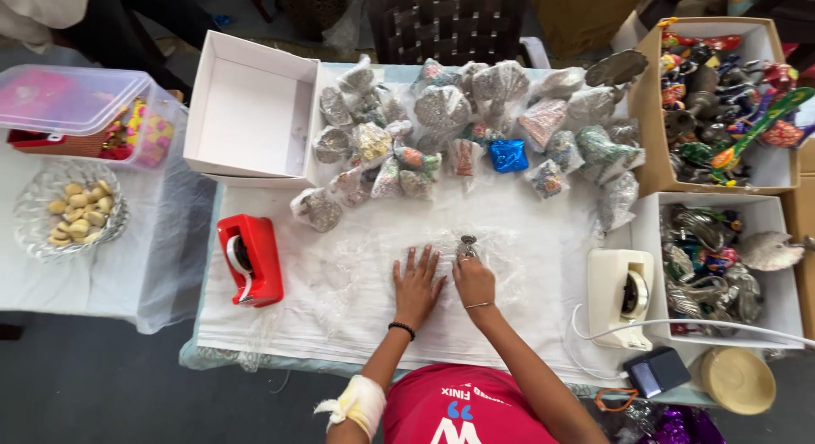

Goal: The person wraps small, colorful items in clear plastic wrap on a table covered with a white cloth. They use a red tape dispenser to seal the plastic around each item and place the finished packages in a pile. The person also handles a roll of clear tape and a pair of scissors during the process.

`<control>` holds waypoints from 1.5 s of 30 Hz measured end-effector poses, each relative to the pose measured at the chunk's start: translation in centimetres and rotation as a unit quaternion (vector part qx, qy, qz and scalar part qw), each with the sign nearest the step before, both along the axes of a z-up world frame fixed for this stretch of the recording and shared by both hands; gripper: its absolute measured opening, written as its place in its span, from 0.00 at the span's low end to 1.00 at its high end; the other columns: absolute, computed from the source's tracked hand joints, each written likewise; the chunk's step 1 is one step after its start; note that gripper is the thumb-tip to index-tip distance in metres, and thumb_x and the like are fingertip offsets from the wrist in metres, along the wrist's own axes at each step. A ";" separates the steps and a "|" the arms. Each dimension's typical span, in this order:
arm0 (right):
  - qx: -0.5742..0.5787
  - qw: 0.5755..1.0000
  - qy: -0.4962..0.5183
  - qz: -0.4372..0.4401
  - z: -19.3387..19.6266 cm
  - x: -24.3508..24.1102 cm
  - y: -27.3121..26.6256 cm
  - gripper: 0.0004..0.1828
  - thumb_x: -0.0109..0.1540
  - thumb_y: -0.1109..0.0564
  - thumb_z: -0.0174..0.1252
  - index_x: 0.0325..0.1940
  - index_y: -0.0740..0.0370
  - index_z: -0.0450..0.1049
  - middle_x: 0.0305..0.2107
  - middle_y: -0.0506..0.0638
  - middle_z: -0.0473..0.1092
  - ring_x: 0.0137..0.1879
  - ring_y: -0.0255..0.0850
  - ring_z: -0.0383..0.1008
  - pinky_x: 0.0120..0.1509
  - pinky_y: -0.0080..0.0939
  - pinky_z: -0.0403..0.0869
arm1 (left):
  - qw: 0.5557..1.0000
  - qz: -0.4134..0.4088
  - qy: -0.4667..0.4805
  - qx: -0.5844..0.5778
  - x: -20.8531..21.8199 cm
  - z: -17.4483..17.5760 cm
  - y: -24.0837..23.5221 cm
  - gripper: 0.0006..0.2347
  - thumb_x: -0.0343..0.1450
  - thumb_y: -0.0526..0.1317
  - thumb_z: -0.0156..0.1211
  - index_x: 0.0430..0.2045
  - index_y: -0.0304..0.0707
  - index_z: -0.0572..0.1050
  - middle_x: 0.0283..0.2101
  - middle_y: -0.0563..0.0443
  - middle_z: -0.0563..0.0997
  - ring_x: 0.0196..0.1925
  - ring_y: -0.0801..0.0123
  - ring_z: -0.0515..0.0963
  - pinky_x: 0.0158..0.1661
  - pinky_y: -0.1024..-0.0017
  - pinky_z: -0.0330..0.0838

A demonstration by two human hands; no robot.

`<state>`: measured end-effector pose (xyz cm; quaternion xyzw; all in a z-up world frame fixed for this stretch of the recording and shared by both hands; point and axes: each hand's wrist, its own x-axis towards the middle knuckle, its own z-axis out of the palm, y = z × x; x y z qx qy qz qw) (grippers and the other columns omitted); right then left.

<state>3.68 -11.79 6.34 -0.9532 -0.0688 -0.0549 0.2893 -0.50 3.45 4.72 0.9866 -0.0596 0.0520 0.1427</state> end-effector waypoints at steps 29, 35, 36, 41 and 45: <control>0.190 0.930 0.209 -0.237 -2.1 1.1 -11.4 0.49 0.49 0.51 0.75 0.71 0.64 0.63 0.45 0.58 0.76 0.47 0.44 0.77 0.54 0.39 0.74 | 0.903 0.164 0.067 -0.390 2.7 1.2 -2.4 0.14 0.64 0.38 0.74 0.37 0.32 0.78 0.34 0.45 0.81 0.31 0.65 0.83 0.33 0.69 0.79; 0.387 0.853 0.341 -0.077 1.2 2.5 -7.3 0.33 0.52 0.55 0.73 0.63 0.54 0.79 0.28 0.41 0.64 0.32 0.33 0.61 0.35 0.37 0.63 | 0.910 0.149 0.102 -0.372 3.1 -0.7 -2.6 0.11 0.63 0.35 0.74 0.35 0.34 0.80 0.35 0.45 0.84 0.33 0.66 0.84 0.35 0.71 0.80; 0.388 0.853 0.340 -0.077 0.4 2.4 -5.8 0.33 0.52 0.55 0.73 0.63 0.54 0.79 0.28 0.41 0.64 0.32 0.33 0.61 0.35 0.37 0.63 | 0.911 0.149 0.101 -0.372 3.2 -2.4 -2.5 0.11 0.63 0.35 0.74 0.35 0.34 0.80 0.35 0.45 0.84 0.33 0.66 0.84 0.35 0.71 0.80; 0.226 0.952 0.193 0.079 -4.5 1.7 -0.9 0.28 0.53 0.53 0.67 0.58 0.56 0.78 0.36 0.46 0.77 0.40 0.39 0.77 0.45 0.40 0.76 | 0.838 0.156 0.137 -0.505 3.3 -7.4 -1.4 0.11 0.74 0.40 0.58 0.44 0.34 0.82 0.39 0.44 0.86 0.37 0.67 0.85 0.39 0.71 0.79; 0.034 0.982 0.167 0.080 1.0 -1.1 1.0 0.29 0.56 0.50 0.63 0.62 0.55 0.75 0.44 0.54 0.75 0.46 0.48 0.77 0.49 0.47 0.75 | 0.673 0.212 0.230 -0.671 4.4 -2.4 0.1 0.18 0.75 0.50 0.54 0.47 0.33 0.80 0.38 0.45 0.86 0.36 0.70 0.85 0.39 0.72 0.80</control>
